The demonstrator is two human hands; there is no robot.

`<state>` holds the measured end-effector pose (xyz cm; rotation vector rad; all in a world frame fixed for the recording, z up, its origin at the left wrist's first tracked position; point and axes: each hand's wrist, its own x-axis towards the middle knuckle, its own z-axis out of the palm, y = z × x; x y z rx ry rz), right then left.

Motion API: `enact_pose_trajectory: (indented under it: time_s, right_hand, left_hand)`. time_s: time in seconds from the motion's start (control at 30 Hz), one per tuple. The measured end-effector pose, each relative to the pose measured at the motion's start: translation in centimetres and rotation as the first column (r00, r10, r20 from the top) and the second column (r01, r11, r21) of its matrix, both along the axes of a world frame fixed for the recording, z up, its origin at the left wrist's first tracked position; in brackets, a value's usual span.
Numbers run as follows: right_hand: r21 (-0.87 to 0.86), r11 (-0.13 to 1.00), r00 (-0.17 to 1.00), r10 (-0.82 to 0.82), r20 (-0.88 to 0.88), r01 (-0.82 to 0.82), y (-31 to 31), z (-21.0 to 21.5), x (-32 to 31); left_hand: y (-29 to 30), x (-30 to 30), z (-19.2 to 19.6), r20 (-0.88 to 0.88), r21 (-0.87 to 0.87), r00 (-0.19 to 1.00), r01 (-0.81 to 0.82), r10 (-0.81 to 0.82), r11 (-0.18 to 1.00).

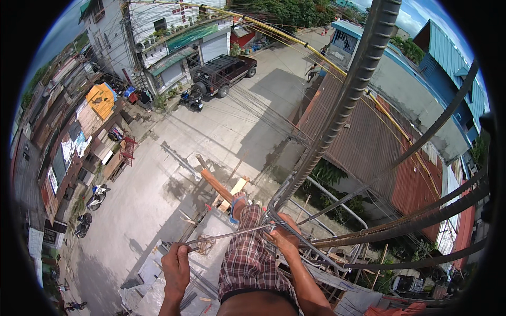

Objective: The person stands on scaffolding and ties steel rebar rods together using wire and a hand tool. They repeatedly wrap wire around intersecting bars and twist it to secure the connections.

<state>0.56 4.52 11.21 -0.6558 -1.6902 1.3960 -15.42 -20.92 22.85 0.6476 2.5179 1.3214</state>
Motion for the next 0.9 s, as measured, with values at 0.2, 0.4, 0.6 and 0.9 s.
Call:
enact_pose_trajectory:
  time_s: [0.2, 0.4, 0.6, 0.9]
  right_hand:
    - [0.276, 0.961, 0.999, -0.004, 0.038, -0.006, 1.3, 2.1, -0.3]
    - [0.344, 0.931, 0.988, -0.08, -0.134, 0.122, 1.5, 1.0, -1.6]
    - [0.209, 0.978, 0.974, 0.072, -0.214, -0.026, 1.6, 0.9, -2.5]
    - [-0.125, 0.99, 0.973, 0.034, -0.228, -0.063, -0.8, -1.7, -1.8]
  left_hand:
    - [0.8, -0.9, 1.6, -0.103, -0.043, 0.993, 0.048, -0.052, 0.998]
    - [1.7, -2.3, 2.6, -0.145, -0.091, 0.984, 0.092, -0.105, 0.992]
    - [2.2, -3.6, 3.2, -0.229, -0.075, 0.961, 0.139, -0.153, 0.987]
    - [-0.3, -0.8, 1.2, -0.007, -0.2, 0.994, 0.106, -0.109, 0.974]
